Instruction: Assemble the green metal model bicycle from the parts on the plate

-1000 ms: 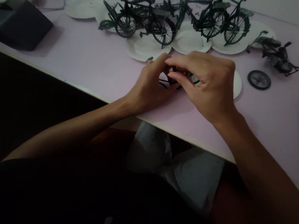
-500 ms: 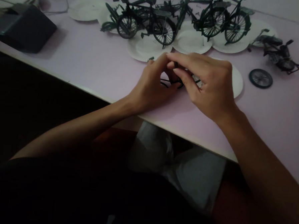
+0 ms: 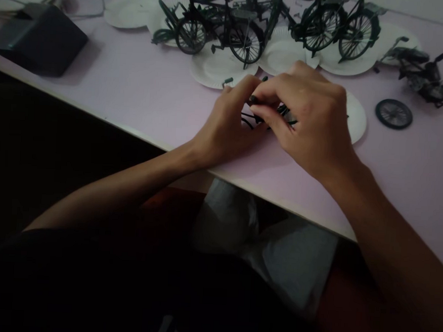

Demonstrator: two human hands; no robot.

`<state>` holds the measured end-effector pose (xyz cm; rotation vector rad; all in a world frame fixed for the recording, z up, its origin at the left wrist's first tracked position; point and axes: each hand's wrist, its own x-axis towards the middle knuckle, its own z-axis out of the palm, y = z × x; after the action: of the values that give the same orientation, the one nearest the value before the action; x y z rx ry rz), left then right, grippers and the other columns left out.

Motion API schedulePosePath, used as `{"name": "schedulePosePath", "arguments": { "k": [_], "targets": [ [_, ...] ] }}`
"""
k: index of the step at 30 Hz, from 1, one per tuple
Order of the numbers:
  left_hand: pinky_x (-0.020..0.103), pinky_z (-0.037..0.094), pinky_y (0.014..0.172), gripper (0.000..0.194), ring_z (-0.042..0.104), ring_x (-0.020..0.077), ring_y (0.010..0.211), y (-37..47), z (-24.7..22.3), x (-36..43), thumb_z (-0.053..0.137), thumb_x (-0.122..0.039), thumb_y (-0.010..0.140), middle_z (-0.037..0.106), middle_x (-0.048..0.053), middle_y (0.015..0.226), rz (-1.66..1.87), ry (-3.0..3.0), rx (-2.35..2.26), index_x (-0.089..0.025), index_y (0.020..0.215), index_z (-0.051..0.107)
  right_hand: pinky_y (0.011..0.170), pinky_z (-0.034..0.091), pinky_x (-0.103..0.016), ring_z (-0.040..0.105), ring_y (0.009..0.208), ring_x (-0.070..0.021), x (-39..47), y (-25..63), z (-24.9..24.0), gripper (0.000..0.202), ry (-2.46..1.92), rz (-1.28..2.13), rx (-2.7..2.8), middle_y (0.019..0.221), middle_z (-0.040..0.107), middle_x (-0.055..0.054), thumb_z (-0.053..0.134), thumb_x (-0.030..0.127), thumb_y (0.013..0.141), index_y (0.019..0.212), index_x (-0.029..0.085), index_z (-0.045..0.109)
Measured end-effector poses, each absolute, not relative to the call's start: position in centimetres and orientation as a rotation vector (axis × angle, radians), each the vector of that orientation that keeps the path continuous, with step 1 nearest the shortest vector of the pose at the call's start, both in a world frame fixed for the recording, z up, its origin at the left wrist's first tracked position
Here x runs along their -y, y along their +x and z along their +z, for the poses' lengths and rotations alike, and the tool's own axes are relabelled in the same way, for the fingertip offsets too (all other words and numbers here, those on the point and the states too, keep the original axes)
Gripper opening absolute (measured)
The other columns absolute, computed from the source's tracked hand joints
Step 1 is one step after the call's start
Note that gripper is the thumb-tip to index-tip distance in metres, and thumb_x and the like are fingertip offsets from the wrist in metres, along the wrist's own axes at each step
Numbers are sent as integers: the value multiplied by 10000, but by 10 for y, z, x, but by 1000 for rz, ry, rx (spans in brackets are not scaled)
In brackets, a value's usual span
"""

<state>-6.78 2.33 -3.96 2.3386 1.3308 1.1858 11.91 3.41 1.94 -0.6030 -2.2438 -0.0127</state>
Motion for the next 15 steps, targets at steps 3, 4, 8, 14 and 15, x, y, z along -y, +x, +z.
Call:
{"name": "schedulePosePath", "arguments": {
  "k": [3,4,8,14,15],
  "targets": [
    [445,518,954,347,695,206,945,-68,-39,-23,712,-130,933,726,-1,1032,1200,2337,-1341,-287,1139,481,762,590,-406,749,843,-250,-36,120,19,71,-613,-26,2235,883,799,-2,756,321,976,914,308,725],
    [439,519,947,336,692,203,940,-67,-38,-22,703,-123,936,724,-3,1024,1203,2334,-1351,-285,1131,484,755,587,-411,744,835,-252,-36,120,19,86,-614,-34,2236,874,799,-9,759,347,975,910,306,720],
    [421,505,949,308,699,205,968,-67,-37,-21,691,-137,955,730,-4,1056,1201,2352,-1350,-281,1133,485,740,583,-412,736,798,-249,-39,121,17,51,-523,-96,2223,838,802,-15,771,343,965,977,304,740],
    [417,505,967,357,721,217,977,-64,-38,-22,725,-127,933,726,-7,1033,1160,2311,-1412,-271,1140,474,847,617,-406,785,922,-248,-44,126,14,322,-401,-92,2284,1011,850,-8,710,220,991,1273,361,776],
    [418,506,968,360,723,214,969,-64,-37,-22,716,-112,930,725,-11,1020,1147,2303,-1416,-271,1141,473,859,625,-397,795,942,-244,-44,126,15,348,-392,-63,2289,1046,853,-4,707,215,993,1296,372,776]
  ]
}}
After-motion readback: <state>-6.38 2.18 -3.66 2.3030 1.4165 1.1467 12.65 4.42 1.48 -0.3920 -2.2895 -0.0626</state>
